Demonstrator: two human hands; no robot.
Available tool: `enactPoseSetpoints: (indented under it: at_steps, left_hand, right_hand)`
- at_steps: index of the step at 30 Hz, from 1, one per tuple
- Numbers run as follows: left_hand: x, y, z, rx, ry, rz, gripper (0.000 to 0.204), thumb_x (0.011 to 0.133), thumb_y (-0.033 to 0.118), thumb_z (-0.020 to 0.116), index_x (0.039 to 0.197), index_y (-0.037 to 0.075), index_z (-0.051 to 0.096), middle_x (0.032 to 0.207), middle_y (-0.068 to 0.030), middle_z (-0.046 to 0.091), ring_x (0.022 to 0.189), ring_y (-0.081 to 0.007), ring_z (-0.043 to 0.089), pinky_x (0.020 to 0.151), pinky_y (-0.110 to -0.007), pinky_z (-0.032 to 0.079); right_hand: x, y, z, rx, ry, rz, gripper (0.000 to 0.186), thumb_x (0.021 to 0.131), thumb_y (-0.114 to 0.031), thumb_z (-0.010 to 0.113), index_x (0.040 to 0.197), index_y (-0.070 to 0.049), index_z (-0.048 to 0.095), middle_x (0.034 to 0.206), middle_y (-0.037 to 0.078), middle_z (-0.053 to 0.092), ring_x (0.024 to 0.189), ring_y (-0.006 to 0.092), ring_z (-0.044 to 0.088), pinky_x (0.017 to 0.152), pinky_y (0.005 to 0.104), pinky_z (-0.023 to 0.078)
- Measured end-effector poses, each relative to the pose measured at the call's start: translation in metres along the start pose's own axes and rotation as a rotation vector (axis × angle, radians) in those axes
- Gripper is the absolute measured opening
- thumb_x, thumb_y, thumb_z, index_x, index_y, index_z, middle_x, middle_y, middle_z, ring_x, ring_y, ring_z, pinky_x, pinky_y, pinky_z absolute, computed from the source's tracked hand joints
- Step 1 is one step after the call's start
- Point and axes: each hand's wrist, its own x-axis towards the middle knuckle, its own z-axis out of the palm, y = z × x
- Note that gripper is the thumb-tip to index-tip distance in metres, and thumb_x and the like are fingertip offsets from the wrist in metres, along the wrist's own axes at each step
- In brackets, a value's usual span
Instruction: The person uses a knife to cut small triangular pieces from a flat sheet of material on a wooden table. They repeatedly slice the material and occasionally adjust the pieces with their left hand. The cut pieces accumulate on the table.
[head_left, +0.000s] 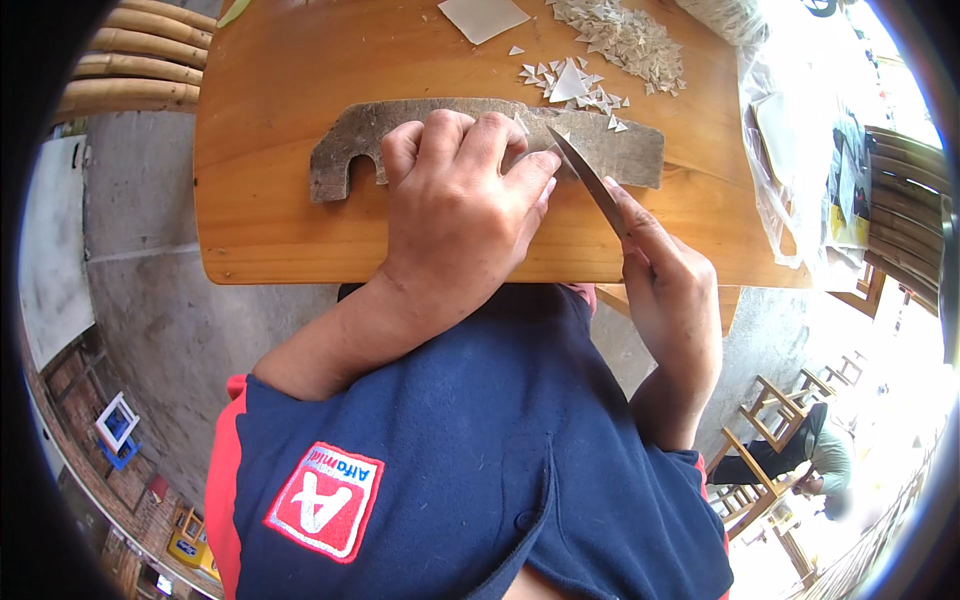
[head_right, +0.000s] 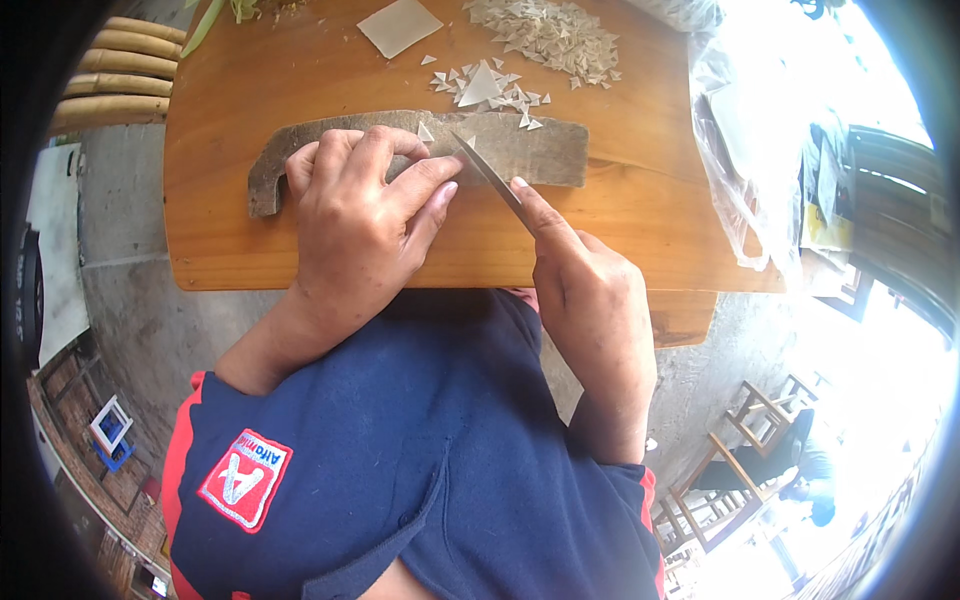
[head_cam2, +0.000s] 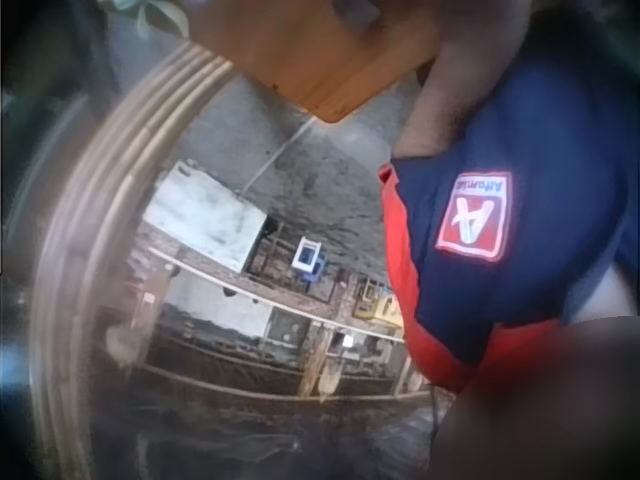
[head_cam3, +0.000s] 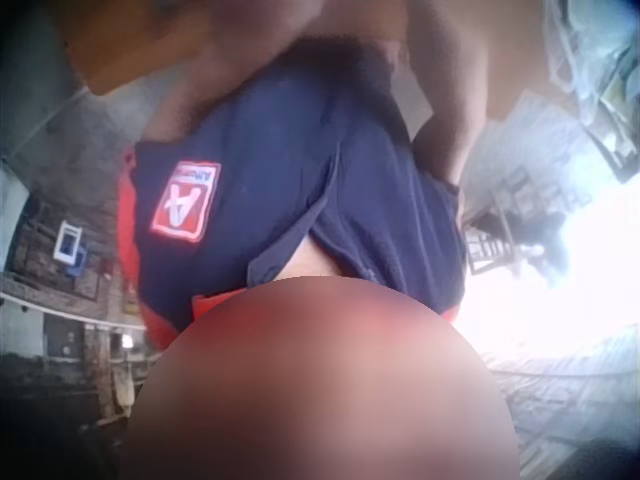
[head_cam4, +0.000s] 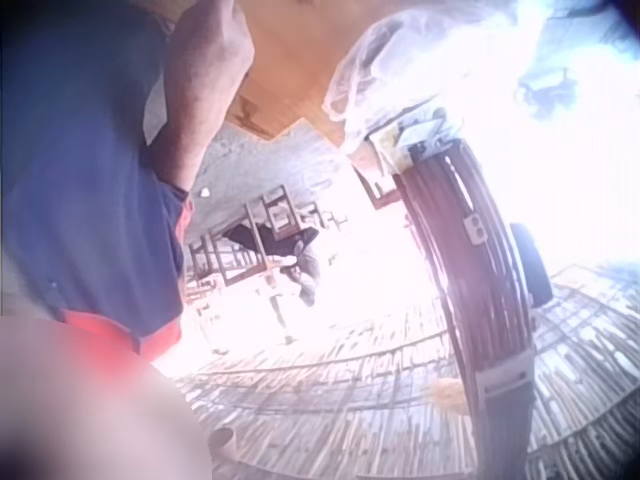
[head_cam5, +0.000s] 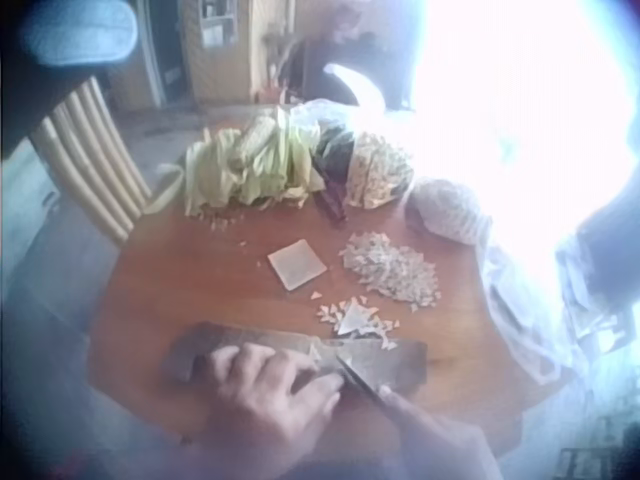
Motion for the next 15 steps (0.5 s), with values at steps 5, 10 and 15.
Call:
enactPoseSetpoints:
  at_steps: [5, 10, 15]
  left_hand:
    - [0.003, 0.001, 0.0, -0.004, 0.004, 0.005, 0.016, 0.083, 0.023, 0.081, 0.099, 0.02, 0.081, 0.103, 0.0044, 0.066, 0.104, -0.0211, 0.057, 0.097, -0.046, 0.035]
    - [0.005, 0.002, 0.0, -0.009, -0.015, 0.002, 0.017, 0.083, 0.023, 0.082, 0.099, 0.02, 0.081, 0.103, 0.0046, 0.066, 0.105, -0.0211, 0.057, 0.097, -0.046, 0.035]
    - [0.007, 0.005, -0.005, 0.018, -0.052, -0.014, 0.019, 0.085, 0.019, 0.082, 0.104, 0.022, 0.082, 0.105, 0.0044, 0.067, 0.105, -0.0215, 0.059, 0.097, -0.042, 0.038]
  right_hand:
    - [-0.001, -0.006, 0.003, -0.043, 0.017, -0.005, 0.062, 0.091, 0.006, 0.063, 0.147, -0.02, 0.065, 0.075, 0.014, 0.065, 0.065, 0.0302, 0.068, 0.065, 0.0438, 0.056]
    - [-0.006, -0.019, 0.002, -0.133, -0.02, 0.099, 0.061, 0.091, 0.012, 0.06, 0.144, -0.016, 0.068, 0.087, 0.019, 0.071, 0.073, 0.0293, 0.071, 0.074, 0.0396, 0.058]
    - [-0.003, -0.02, 0.006, -0.212, -0.035, 0.029, 0.072, 0.086, 0.006, 0.064, 0.153, -0.018, 0.058, 0.073, 0.013, 0.063, 0.062, 0.0322, 0.067, 0.061, 0.0456, 0.057]
